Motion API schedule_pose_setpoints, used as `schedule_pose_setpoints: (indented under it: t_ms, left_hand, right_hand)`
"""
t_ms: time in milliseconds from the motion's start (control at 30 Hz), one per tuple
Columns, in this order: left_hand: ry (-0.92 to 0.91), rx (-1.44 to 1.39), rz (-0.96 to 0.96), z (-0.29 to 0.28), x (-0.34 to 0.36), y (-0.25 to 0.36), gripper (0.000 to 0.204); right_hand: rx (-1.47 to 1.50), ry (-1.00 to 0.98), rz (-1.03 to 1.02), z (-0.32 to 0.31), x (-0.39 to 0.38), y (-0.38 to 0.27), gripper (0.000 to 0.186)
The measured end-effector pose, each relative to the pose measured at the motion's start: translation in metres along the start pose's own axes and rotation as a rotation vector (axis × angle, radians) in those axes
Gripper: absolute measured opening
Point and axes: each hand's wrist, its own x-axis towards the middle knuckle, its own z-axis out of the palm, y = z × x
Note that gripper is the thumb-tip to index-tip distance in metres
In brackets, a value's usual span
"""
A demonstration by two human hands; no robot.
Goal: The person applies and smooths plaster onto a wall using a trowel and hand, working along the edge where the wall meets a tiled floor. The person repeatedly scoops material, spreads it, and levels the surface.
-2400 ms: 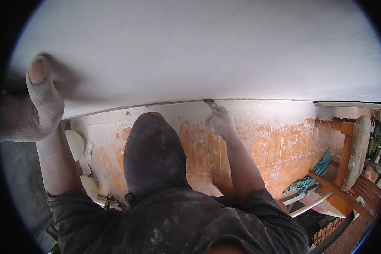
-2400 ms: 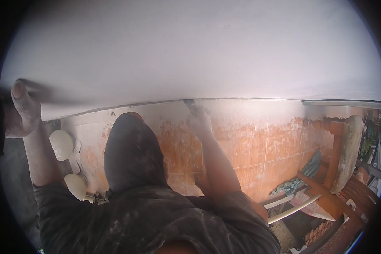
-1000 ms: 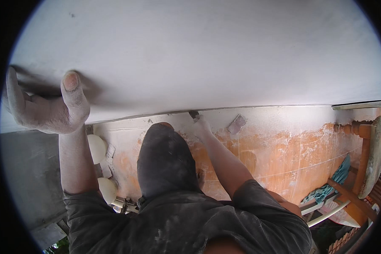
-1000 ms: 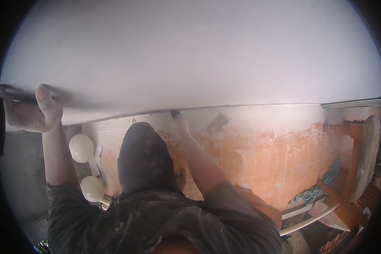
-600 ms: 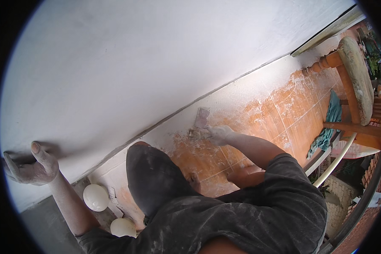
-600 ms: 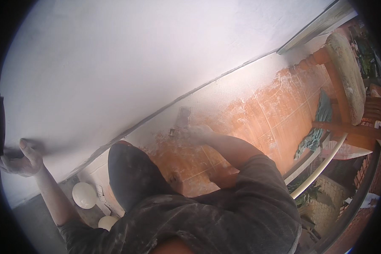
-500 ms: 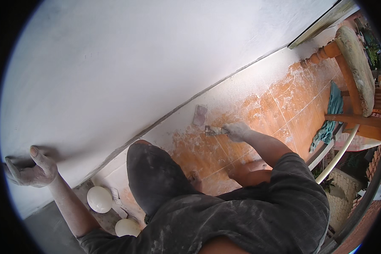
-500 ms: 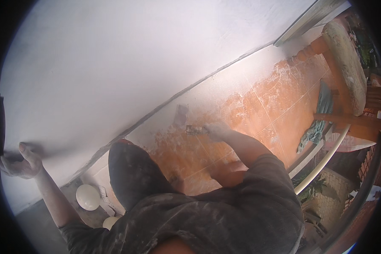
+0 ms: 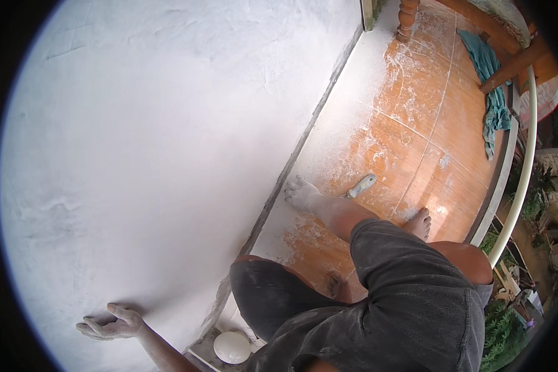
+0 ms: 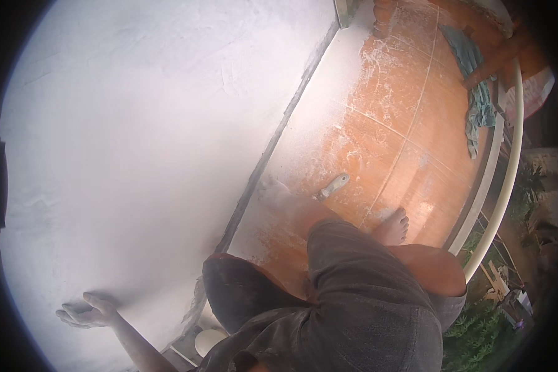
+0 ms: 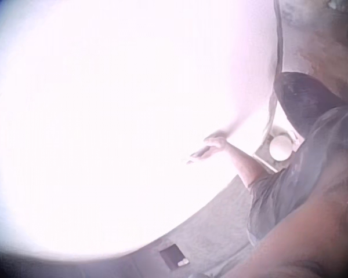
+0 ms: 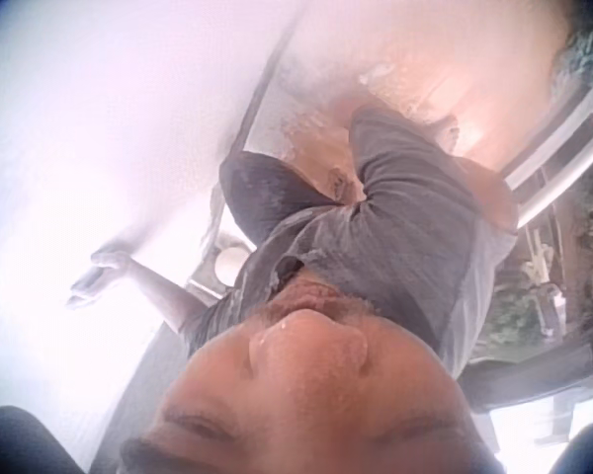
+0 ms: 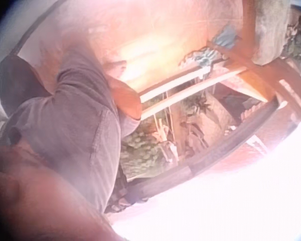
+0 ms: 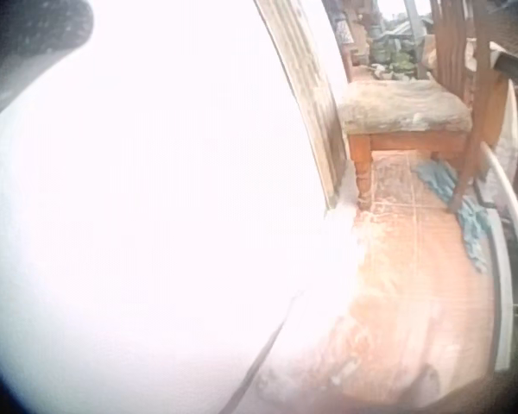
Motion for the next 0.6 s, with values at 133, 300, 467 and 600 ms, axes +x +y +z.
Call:
schedule_pose_setpoints:
  t_ms: [133,300,467,600]
  left_hand:
    - [0.069,0.028,0.038,0.004,0.005,-0.001,0.063]
    - [0.039,0.052,0.062,0.011,0.003,-0.001,0.065]
    - [0.014,0.073,0.024,0.000,0.005,0.005,0.065]
    - [0.058,-0.191,0.004,-0.003,0.039,0.009,0.064]
  right_hand:
    - [0.169,0.038,0.212,0.021,-0.016,0.002,0.036]
    - [0.535,0.221,0.364,0.021,-0.052,0.050,0.028]
    - [1.221,0.789,1.171,-0.031,-0.040,0.101,0.033]
    - [2.231,1.743,1.139,-0.068,0.006,0.111,0.034]
